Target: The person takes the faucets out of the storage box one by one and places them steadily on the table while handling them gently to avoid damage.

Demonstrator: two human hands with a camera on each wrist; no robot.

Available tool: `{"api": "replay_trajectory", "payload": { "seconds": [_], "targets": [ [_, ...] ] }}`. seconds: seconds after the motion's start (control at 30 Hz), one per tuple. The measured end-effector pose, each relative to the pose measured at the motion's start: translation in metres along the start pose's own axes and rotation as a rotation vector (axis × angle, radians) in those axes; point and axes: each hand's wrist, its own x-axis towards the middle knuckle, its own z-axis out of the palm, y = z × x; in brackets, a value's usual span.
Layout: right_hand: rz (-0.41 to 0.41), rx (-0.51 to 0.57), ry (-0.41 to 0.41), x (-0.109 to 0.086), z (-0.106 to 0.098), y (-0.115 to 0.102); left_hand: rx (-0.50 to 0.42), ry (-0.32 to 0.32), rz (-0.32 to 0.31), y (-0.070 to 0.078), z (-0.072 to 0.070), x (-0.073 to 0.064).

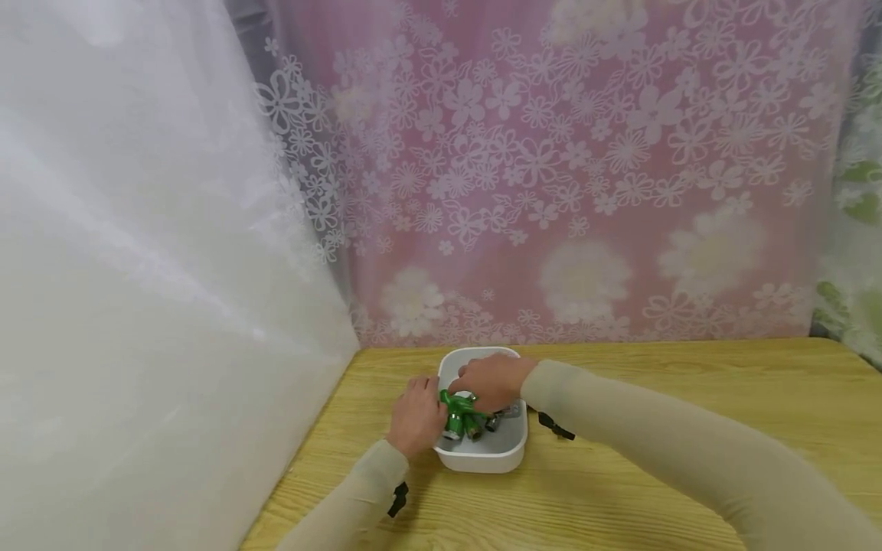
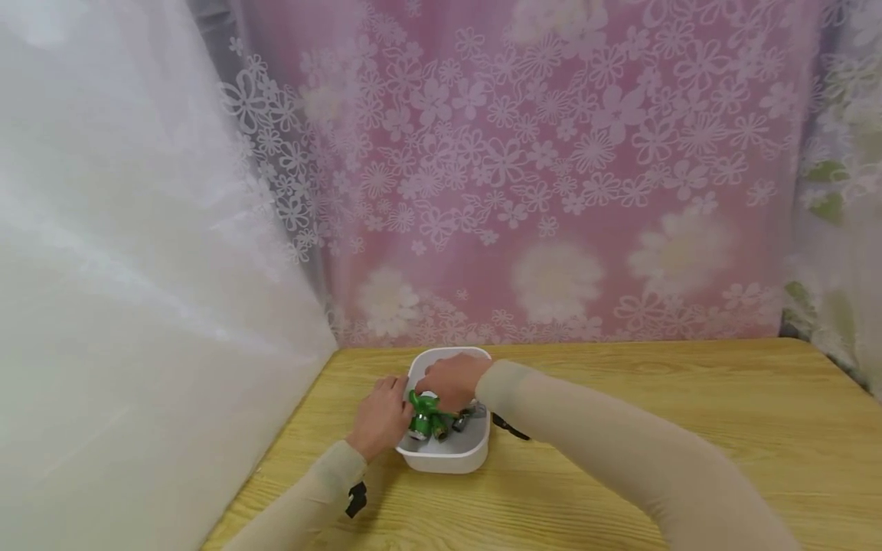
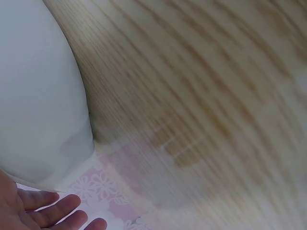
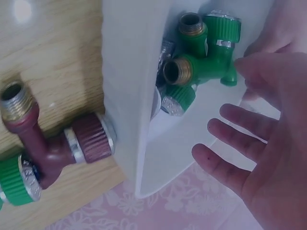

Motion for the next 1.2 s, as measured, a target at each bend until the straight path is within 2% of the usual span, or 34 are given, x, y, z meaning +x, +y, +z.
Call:
{"api": "replay_trajectory", "payload": {
  "seconds": [0.2, 0.37, 0.63, 0.83, 1.2],
  "targets": [
    [-0.013, 0.042, -0.02, 0.012, 0.004, -0.004, -0.01, 0.018, 0.018, -0.003, 0.002, 0.0],
    [-0.016, 0.036, -0.042, 0.021, 0.009, -0.006, -0.013, 0.036, 0.019, -0.004, 0.004, 0.001],
    [0.006, 0.054, -0.086, 0.025, 0.01, -0.008, -0.032, 0.034, 0.022, -0.002, 0.004, 0.0],
    [-0.006, 0.13, -0.09, 0.025, 0.008, -0.006, -0.033, 0.036, 0.019, -0.002, 0.001, 0.001],
    [-0.074, 0.144, -0.04, 0.028, 0.012, -0.004, -0.02, 0.053, 0.033, -0.002, 0.0, 0.0]
  ]
}}
